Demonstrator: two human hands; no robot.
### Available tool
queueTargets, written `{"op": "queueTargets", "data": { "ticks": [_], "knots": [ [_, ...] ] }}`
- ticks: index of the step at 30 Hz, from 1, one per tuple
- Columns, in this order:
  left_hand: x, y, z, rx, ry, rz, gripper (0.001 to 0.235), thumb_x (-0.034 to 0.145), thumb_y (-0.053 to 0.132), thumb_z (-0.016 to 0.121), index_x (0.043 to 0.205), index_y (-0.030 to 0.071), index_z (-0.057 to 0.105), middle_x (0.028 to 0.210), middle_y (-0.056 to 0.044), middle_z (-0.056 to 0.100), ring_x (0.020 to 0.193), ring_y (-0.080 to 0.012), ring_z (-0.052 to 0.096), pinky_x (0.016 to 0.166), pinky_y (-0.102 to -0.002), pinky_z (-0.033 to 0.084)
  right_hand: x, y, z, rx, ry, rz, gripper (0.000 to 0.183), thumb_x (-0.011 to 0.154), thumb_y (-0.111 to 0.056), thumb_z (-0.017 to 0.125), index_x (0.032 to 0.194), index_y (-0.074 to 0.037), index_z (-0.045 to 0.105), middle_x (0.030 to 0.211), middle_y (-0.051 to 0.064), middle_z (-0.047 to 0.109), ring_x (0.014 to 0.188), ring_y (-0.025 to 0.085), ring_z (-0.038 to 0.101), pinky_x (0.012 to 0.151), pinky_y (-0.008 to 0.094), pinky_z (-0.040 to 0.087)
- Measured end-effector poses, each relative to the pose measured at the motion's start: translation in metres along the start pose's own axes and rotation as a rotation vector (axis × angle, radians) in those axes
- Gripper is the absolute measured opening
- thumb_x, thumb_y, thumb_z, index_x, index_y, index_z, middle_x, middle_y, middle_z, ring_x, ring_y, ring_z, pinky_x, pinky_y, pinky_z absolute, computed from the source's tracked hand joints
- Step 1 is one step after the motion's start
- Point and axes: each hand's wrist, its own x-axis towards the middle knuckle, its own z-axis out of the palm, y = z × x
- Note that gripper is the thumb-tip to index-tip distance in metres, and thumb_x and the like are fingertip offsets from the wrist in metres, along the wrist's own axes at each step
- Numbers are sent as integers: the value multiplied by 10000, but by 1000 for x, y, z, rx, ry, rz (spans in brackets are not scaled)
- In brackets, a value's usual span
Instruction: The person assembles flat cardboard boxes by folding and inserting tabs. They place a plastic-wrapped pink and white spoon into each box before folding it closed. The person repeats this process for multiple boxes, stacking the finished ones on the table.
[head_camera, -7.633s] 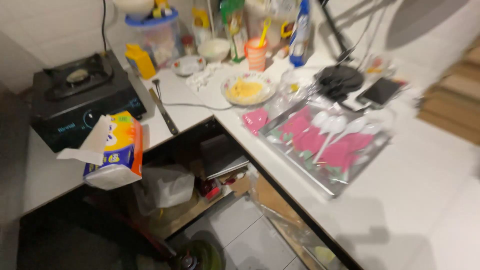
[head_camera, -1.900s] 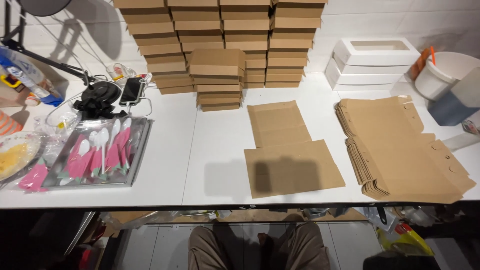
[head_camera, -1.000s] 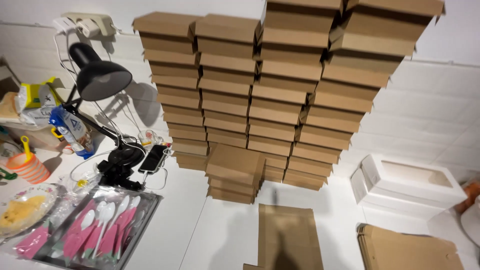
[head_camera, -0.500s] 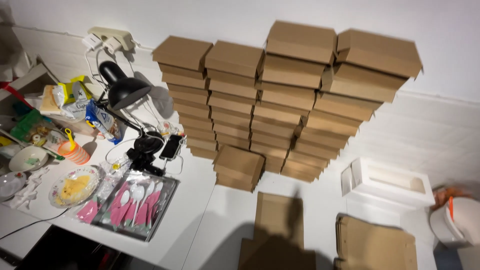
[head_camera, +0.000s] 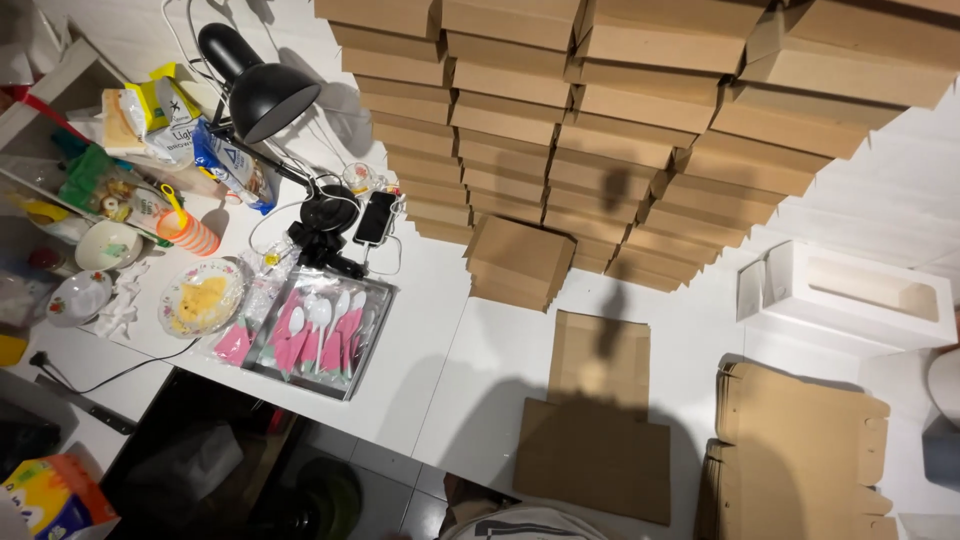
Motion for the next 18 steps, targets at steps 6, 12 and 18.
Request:
{"op": "queueTargets", "data": {
  "ticks": [6,12,18],
  "knots": [
    [5,199,-194,-215,531,508,259,1022,294,546,1001,82,694,919,-182,759,922,-375,728,799,-491,551,-19,-260,103,-343,281,-583,374,905,34,622,1249,180,637,1172,440,657,1201,602,567,1031,654,465],
    [96,296,-262,143,549,788,815,896,65,668,1609,99,275,1571,-205,418,1501,-394,311,1186,-614,361,55,-422,180,-702,415,-843,1079,739,-120,887,1625,-209,277,1695,222,51,1521,491,209,1260,579,262],
    [49,292,-232,-293,518,946,743,893,-18,675,1552,-11,332,1453,-283,477,1384,-459,438,1173,-582,381,46,-414,207,-571,450,-734,834,842,-14,767,1571,-239,429,1689,117,169,1505,410,306,1257,496,287]
  ]
}}
